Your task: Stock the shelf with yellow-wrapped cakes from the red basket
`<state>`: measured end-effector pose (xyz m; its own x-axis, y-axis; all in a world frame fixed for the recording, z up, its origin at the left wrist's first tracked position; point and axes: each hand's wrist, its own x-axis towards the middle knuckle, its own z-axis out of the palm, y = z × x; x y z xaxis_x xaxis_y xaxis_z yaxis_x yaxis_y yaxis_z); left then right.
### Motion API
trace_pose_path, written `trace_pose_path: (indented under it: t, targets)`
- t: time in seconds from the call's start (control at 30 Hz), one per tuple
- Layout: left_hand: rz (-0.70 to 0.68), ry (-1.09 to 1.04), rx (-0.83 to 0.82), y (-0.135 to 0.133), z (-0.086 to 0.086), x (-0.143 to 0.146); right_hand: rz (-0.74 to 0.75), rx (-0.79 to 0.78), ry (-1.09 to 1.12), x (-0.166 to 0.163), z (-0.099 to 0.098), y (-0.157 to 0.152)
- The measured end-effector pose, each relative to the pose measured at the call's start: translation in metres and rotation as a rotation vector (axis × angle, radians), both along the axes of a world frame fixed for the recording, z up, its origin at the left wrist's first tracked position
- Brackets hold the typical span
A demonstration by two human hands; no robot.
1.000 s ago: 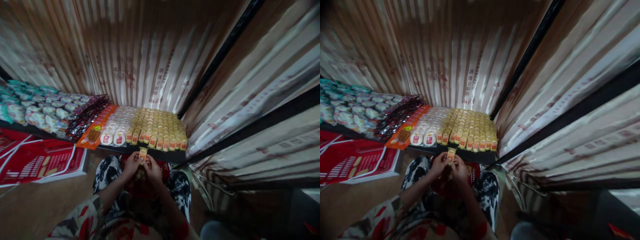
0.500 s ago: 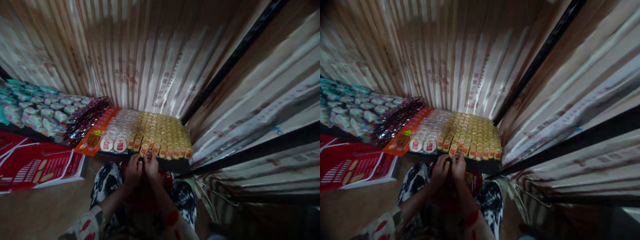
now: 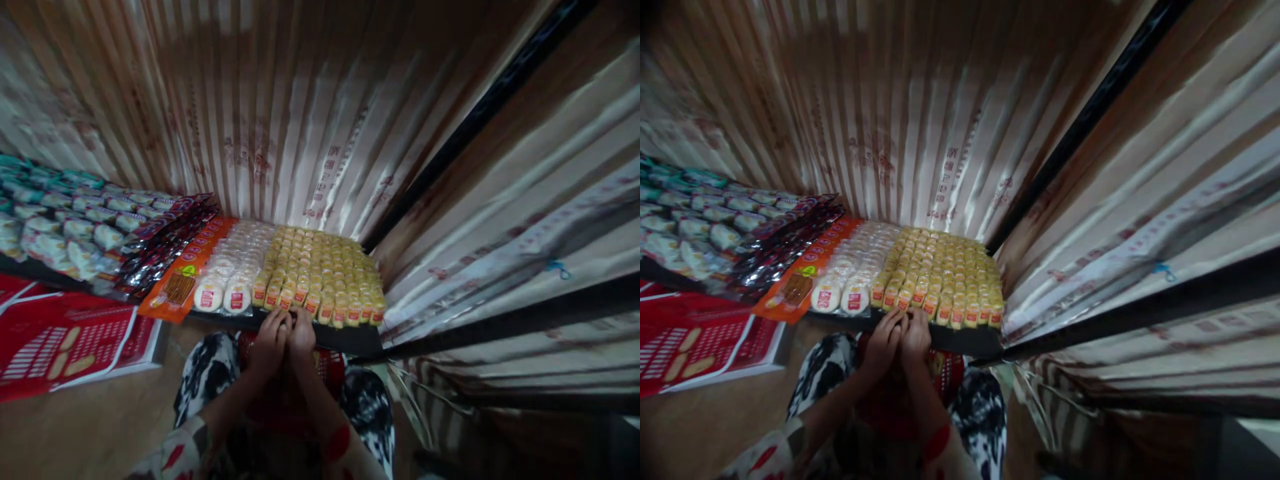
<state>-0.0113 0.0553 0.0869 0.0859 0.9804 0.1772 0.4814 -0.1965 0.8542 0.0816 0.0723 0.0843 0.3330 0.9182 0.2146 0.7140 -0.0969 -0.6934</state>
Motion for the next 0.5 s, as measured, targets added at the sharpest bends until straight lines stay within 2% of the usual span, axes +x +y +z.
trace_pose_path:
  t: [0.13,0.23,0.37,0.5]
  targets:
    - [0.006,0.002,0.01,0.001,0.002,0.0,0.012,0.068,0.062,0.0,-0.009,-0.001]
    - [-0.018,0.0,0.031,0.003,0.005,0.001,0.096,0.104,0.115,0.001,-0.014,-0.001]
    - [-0.043,-0.001,0.058,0.007,0.008,0.003,0.161,0.093,0.166,0.003,-0.017,-0.002]
    - [-0.027,-0.017,0.044,0.01,0.004,0.003,0.145,0.047,0.093,0.001,-0.017,0.0]
